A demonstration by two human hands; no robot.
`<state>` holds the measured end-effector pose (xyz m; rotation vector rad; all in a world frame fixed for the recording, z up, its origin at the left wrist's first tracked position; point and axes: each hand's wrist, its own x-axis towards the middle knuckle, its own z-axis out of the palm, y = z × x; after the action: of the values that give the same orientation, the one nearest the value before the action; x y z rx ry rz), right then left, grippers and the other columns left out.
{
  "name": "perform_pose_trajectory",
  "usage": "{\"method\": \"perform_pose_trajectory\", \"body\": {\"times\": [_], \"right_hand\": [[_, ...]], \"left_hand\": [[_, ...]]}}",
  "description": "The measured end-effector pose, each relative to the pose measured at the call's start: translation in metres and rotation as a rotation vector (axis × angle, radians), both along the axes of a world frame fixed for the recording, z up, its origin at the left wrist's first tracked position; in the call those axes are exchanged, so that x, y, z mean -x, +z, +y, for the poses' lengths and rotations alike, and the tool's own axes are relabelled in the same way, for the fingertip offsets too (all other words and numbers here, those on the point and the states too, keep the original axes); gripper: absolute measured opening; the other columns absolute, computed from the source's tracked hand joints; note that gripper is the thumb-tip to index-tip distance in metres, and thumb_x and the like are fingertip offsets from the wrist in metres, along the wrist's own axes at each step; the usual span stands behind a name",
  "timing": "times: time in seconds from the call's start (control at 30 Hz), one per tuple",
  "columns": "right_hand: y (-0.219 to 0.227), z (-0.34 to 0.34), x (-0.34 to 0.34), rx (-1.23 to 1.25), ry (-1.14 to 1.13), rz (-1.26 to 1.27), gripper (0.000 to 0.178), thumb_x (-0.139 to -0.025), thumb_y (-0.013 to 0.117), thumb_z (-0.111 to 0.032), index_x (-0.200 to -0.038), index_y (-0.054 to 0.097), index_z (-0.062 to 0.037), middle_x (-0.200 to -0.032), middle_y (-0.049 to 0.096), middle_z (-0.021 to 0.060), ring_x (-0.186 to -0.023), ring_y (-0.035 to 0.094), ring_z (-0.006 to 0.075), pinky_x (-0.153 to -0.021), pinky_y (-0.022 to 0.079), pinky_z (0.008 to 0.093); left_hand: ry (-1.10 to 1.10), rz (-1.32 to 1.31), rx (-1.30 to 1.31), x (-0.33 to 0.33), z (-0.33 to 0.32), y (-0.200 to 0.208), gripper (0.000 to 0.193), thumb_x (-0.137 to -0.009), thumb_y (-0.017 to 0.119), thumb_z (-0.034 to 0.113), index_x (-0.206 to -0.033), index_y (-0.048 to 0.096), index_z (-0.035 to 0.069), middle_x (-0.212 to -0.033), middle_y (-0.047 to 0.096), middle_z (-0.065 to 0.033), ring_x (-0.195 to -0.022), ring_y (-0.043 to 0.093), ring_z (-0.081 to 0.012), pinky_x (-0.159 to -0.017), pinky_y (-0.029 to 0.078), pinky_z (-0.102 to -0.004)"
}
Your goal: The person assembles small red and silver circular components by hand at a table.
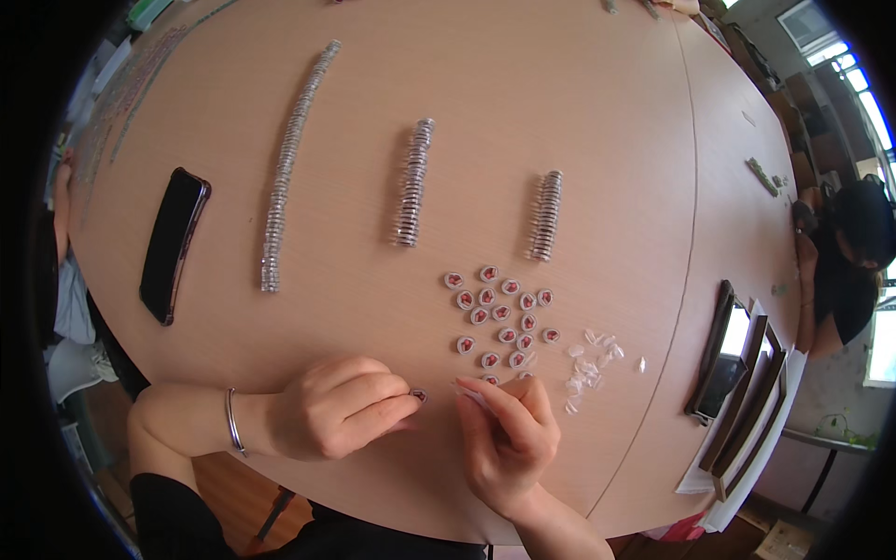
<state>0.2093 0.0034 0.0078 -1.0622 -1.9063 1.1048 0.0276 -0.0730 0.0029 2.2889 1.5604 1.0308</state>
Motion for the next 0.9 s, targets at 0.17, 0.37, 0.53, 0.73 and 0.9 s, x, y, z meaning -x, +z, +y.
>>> {"method": "perform_pose_trajectory", "body": {"times": [0.17,0.37,0.53,0.73,0.9], "right_hand": [[-0.001,0.000,0.001,-0.018,0.039,-0.070,0.022,-0.075,0.069,0.009,-0.096,0.069,-0.0004,-0.071,0.051,0.0040,-0.054,0.044,0.0087,-0.048,0.034,0.0204],[0.006,-0.009,0.003,-0.142,0.086,-0.192,0.027,-0.071,0.070,0.009,-0.096,0.069,-0.0008,-0.067,0.052,0.0058,-0.051,0.047,0.0117,-0.045,0.036,0.0225],[0.001,-0.012,0.003,-0.221,0.105,-0.208,0.029,-0.067,0.071,0.010,-0.095,0.069,-0.0006,-0.063,0.052,0.0060,-0.047,0.047,0.0131,-0.041,0.036,0.0244],[0.002,-0.012,0.006,-0.274,0.128,-0.248,0.029,-0.066,0.070,0.010,-0.092,0.070,-0.0005,-0.063,0.051,0.0056,-0.046,0.046,0.0127,-0.040,0.035,0.0244],[0.000,-0.013,0.005,-0.343,0.115,-0.262,0.031,-0.063,0.069,0.012,-0.092,0.070,-0.0006,-0.062,0.049,0.0051,-0.045,0.045,0.0129,-0.040,0.034,0.0242]], "left_hand": [[-0.011,0.139,-0.112,-0.003,-0.007,-0.003,0.018,-0.073,0.068,0.006,-0.090,0.068,-0.001,-0.092,0.063,-0.0078,-0.083,0.060,-0.0187,-0.068,0.052,-0.0279],[-0.007,0.205,-0.075,-0.010,-0.011,-0.004,0.018,-0.073,0.067,0.007,-0.088,0.070,-0.002,-0.094,0.063,-0.0083,-0.086,0.059,-0.0192,-0.071,0.051,-0.0277],[-0.014,0.213,-0.049,-0.014,-0.012,-0.005,0.019,-0.073,0.068,0.007,-0.089,0.070,-0.002,-0.094,0.063,-0.0089,-0.086,0.058,-0.0192,-0.073,0.051,-0.0278],[-0.035,0.208,-0.038,-0.013,-0.013,-0.003,0.025,-0.077,0.059,0.009,-0.093,0.064,-0.010,-0.093,0.060,-0.0129,-0.091,0.056,-0.0217,-0.079,0.052,-0.0290],[-0.045,0.222,-0.003,-0.012,-0.013,0.001,0.021,-0.077,0.064,0.011,-0.091,0.069,-0.004,-0.096,0.064,-0.0119,-0.090,0.060,-0.0210,-0.078,0.053,-0.0282]]}}
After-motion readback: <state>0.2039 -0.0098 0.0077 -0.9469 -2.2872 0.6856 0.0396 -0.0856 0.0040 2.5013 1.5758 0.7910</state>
